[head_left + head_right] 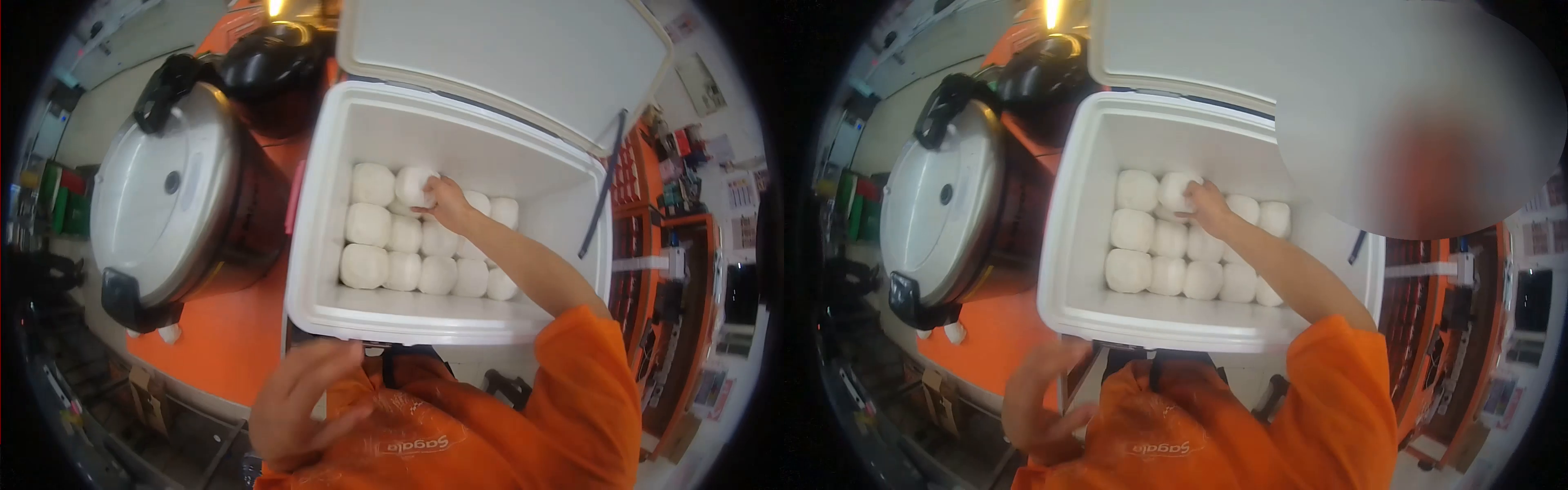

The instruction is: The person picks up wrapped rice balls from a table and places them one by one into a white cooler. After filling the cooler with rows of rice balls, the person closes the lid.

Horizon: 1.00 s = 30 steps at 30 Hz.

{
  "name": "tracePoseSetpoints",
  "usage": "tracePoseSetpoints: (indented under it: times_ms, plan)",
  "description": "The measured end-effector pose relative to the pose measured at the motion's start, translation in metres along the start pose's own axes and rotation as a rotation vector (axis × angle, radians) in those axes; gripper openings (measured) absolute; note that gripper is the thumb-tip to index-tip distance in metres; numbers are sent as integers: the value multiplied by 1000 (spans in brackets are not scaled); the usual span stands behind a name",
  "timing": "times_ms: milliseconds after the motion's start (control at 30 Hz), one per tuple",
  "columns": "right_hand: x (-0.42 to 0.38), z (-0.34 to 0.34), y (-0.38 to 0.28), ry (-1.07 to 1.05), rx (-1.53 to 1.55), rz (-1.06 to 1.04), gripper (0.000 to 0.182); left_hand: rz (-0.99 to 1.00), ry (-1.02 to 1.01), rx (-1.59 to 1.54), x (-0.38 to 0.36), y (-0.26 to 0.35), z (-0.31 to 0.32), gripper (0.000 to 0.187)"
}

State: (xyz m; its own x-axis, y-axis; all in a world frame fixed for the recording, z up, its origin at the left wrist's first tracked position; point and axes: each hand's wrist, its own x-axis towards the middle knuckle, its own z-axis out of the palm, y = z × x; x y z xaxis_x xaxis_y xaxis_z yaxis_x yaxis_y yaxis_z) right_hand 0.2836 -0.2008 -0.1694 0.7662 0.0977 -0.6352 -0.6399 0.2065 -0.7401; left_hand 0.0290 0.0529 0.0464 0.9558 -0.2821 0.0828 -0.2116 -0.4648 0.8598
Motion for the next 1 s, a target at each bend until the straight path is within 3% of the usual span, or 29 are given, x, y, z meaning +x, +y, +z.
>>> tracePoseSetpoints:
  times_ms: [33,100,167,200,233,267,300,367,400,467,533,600,633,667,700,733,767,800,833,900,933,967,1000]
  plan:
    - [5,7,6,59,-107,-32,25,-6,-71,-54,-21,-9,-11,59]
    - [16,6,13,98,-262,-40,23,-239,-30,-109,-69,-28,-27,51]
    - [31,-13,18,83,-340,-49,19,-422,307,-84,-120,-86,-26,48]
    - [45,-24,15,-1,-597,-30,24,-549,475,-24,-140,-126,-30,50]
    - [59,-34,2,-226,-576,77,30,-670,610,117,-162,-170,-39,60]
    - [62,-45,-8,-247,-698,24,34,-738,716,346,-192,-233,-49,66]
    - [59,-50,-30,-153,-974,99,29,-757,874,496,-221,-303,-60,73]
    - [38,-42,-53,-78,-2009,-393,24,-1037,1033,618,-233,-381,-98,82]
    - [9,-33,-59,66,-2148,-994,23,-1177,1074,737,-241,-418,-107,84]
    - [-100,86,-68,107,-1821,-1037,20,-1274,1060,682,-239,-429,-120,80]
    - [-181,173,-44,86,-1282,-1113,17,-1368,1031,627,-246,-440,-116,77]
    - [-229,199,2,-135,-1182,-1222,20,-1001,925,275,-249,-447,-104,70]
    - [-255,237,39,-340,-1135,-1050,25,-756,886,-114,-245,-437,-83,70]
    - [-268,266,77,-478,-1089,-768,30,-582,663,-374,-237,-398,-72,75]
    - [-270,288,116,-518,-1005,-431,36,-485,496,-279,-222,-343,-67,79]
    - [-248,293,158,-662,-889,-235,50,-311,326,-340,-213,-312,-58,81]
    - [-227,287,199,-616,-707,-9,54,-234,110,-514,-204,-289,-51,84]
    - [-215,282,221,-569,-514,205,59,-206,43,-502,-191,-250,-62,85]
    - [-214,286,218,-558,-507,193,59,-193,32,-399,-186,-226,-75,77]
    - [-222,280,204,-624,-204,407,66,-129,25,-476,-192,-241,-109,79]
    - [-226,270,191,-602,-181,390,66,-68,21,-542,-194,-254,-137,82]
    - [-228,256,173,-651,-164,370,73,-173,191,-194,-195,-270,-172,73]
    - [-230,240,154,-690,-146,344,80,-482,445,121,-197,-319,-190,64]
